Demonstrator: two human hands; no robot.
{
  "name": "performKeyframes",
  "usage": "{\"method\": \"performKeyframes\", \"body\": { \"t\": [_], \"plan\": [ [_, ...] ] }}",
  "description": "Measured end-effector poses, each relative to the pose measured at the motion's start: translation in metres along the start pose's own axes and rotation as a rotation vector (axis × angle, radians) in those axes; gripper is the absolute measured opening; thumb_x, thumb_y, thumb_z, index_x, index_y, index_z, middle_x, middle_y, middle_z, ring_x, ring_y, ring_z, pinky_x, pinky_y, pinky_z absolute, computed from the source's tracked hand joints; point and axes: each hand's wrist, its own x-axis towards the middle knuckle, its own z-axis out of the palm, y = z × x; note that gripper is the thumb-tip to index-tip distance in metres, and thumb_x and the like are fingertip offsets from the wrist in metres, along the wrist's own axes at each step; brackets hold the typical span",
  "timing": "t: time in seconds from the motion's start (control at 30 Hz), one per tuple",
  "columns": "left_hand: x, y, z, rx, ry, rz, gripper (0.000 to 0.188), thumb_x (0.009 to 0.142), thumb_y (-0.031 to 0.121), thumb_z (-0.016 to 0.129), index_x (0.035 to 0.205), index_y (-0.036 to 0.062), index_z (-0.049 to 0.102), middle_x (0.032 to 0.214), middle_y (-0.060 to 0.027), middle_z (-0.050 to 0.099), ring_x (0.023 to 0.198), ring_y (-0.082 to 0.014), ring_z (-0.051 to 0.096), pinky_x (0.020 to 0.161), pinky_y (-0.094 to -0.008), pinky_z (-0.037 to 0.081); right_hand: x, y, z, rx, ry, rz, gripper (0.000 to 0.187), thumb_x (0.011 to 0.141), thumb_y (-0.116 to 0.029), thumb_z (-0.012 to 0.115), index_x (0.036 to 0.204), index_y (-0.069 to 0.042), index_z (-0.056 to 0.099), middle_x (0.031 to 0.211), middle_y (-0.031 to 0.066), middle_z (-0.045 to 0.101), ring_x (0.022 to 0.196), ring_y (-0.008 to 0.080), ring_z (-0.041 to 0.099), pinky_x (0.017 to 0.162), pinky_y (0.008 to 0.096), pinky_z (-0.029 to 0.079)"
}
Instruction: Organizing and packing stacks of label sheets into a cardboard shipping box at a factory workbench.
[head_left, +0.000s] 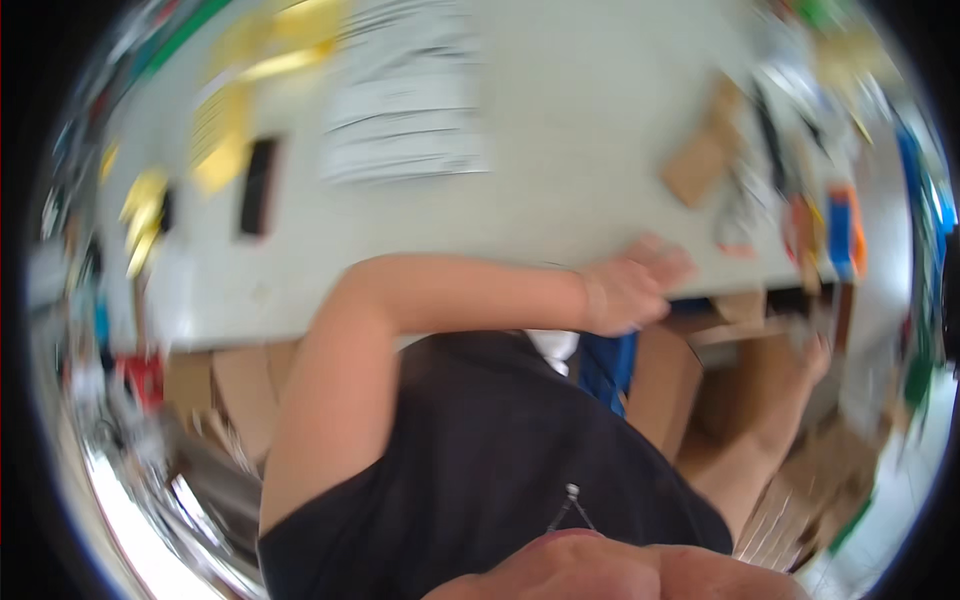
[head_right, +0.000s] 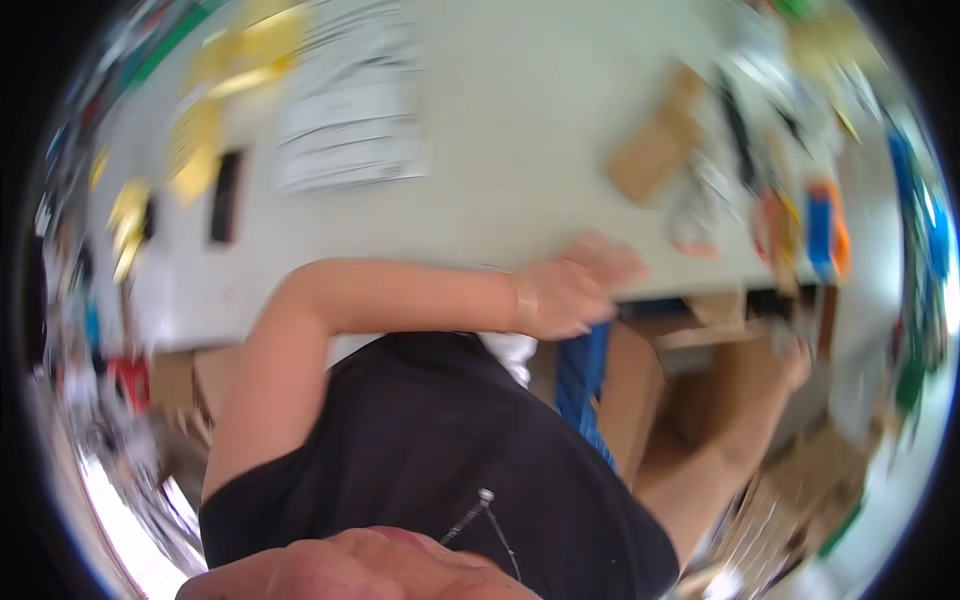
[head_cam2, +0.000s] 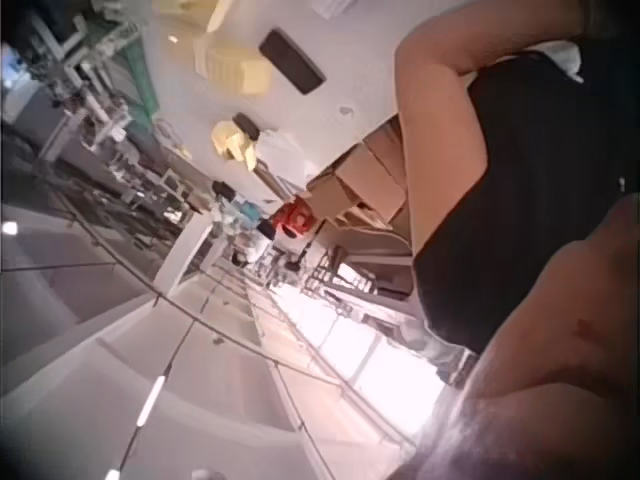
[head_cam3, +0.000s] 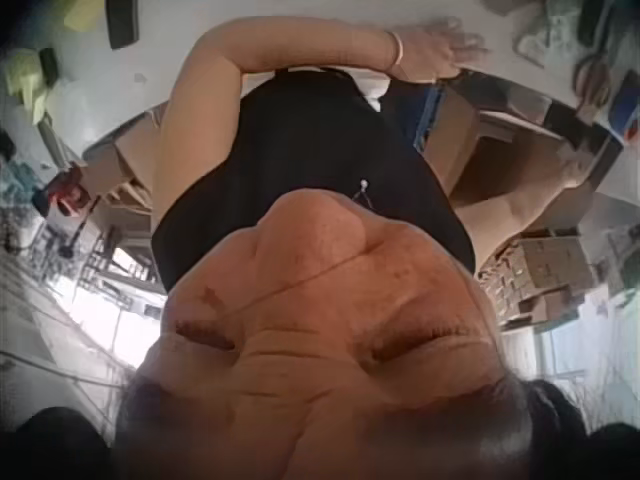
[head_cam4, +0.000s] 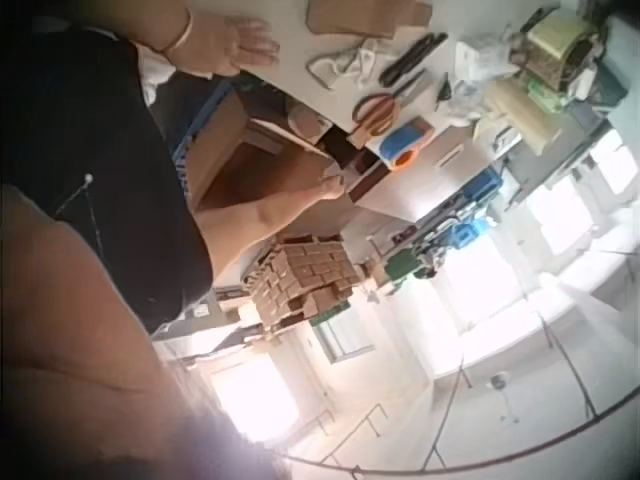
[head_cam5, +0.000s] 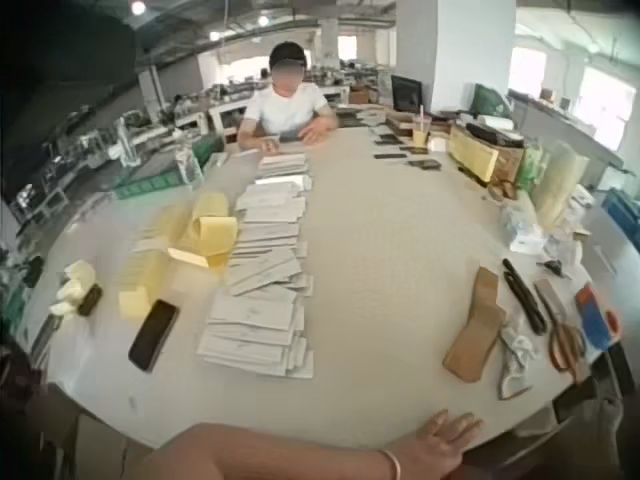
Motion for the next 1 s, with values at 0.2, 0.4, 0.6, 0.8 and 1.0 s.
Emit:
{"method": "performKeyframes", "body": {
  "t": [0.2, 0.4, 0.6, 0.8, 1.0],
  "plan": [
    [-0.013, 0.005, 0.034, 0.018, 0.380, 0.146, 0.030, 0.076, 0.038, 0.070, 0.096, 0.0156, 0.069, 0.127, -0.0121, 0.054, 0.125, -0.0314, 0.045, 0.098, -0.0547, 0.034, -0.040, -0.107, 0.024, 0.183, 0.442, -0.449, 0.030, 0.095, -0.017, 0.055, 0.121, -0.007, 0.066, 0.117, 0.0100, 0.068, 0.100, 0.0229, 0.066, 0.086, 0.0323, 0.052],
    [-0.195, 0.015, -0.036, 0.069, 0.868, -0.051, 0.023, 0.078, 0.017, 0.072, 0.099, 0.0129, 0.063, 0.125, -0.0102, 0.056, 0.120, -0.0334, 0.050, 0.096, -0.0517, 0.038, -0.089, -0.193, 0.028, 0.224, 0.726, -0.644, 0.018, 0.093, -0.015, 0.062, 0.102, -0.002, 0.070, 0.098, 0.0150, 0.069, 0.082, 0.0273, 0.065, 0.070, 0.0386, 0.053],
    [-0.446, 0.016, -0.064, 0.868, 1.398, -1.027, 0.031, 0.072, -0.001, 0.069, 0.101, 0.0087, 0.065, 0.114, -0.0095, 0.059, 0.112, -0.0312, 0.052, 0.095, -0.0431, 0.042, -0.096, -0.248, 0.035, 0.333, 0.751, -0.668, 0.019, 0.094, -0.015, 0.061, 0.106, -0.003, 0.070, 0.102, 0.0152, 0.068, 0.084, 0.0268, 0.064, 0.072, 0.0386, 0.053],
    [-0.719, 0.094, 0.005, 1.115, 1.818, -2.649, 0.063, 0.074, 0.035, 0.075, 0.127, 0.0113, 0.049, 0.132, -0.0139, 0.046, 0.125, -0.0323, 0.039, 0.098, -0.0506, 0.035, -0.083, -0.282, 0.036, 0.460, 0.675, -0.598, 0.020, 0.094, -0.015, 0.060, 0.108, -0.004, 0.069, 0.105, 0.0153, 0.067, 0.084, 0.0268, 0.064, 0.072, 0.0387, 0.053],
    [-0.757, 0.121, 0.010, 0.634, 1.388, -3.062, 0.068, 0.072, 0.050, 0.077, 0.124, 0.0118, 0.054, 0.126, -0.0107, 0.054, 0.121, -0.0282, 0.049, 0.096, -0.0497, 0.040, -0.105, -0.255, 0.014, 0.524, 0.656, -0.428, 0.021, 0.095, -0.015, 0.059, 0.111, -0.005, 0.069, 0.107, 0.0154, 0.066, 0.085, 0.0268, 0.063, 0.072, 0.0388, 0.052]
  ]
}}
